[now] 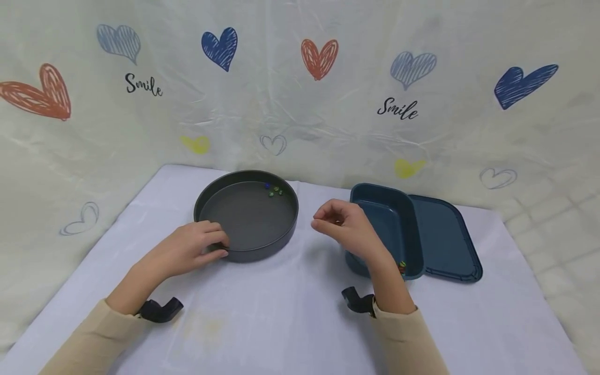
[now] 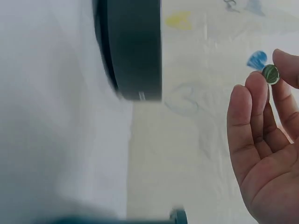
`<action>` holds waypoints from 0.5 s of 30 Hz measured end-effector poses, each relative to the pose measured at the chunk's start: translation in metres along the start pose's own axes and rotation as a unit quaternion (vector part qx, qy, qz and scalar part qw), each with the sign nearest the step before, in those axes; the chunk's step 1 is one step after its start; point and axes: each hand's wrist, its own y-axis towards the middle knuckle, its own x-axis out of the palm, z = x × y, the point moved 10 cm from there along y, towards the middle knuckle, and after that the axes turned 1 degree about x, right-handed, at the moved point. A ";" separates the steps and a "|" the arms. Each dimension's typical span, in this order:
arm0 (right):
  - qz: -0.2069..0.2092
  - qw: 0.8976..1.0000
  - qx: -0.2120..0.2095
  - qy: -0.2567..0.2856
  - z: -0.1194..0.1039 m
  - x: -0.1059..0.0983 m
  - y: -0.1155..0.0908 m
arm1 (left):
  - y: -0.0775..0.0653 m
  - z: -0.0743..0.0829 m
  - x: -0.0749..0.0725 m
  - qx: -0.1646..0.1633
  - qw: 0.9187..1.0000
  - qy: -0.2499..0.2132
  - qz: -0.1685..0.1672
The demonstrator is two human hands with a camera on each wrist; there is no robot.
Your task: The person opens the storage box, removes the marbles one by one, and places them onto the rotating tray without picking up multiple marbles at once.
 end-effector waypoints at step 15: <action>-0.068 0.997 -0.014 0.035 -0.008 0.067 0.044 | 0.001 0.000 0.001 0.010 1.000 -0.003 0.010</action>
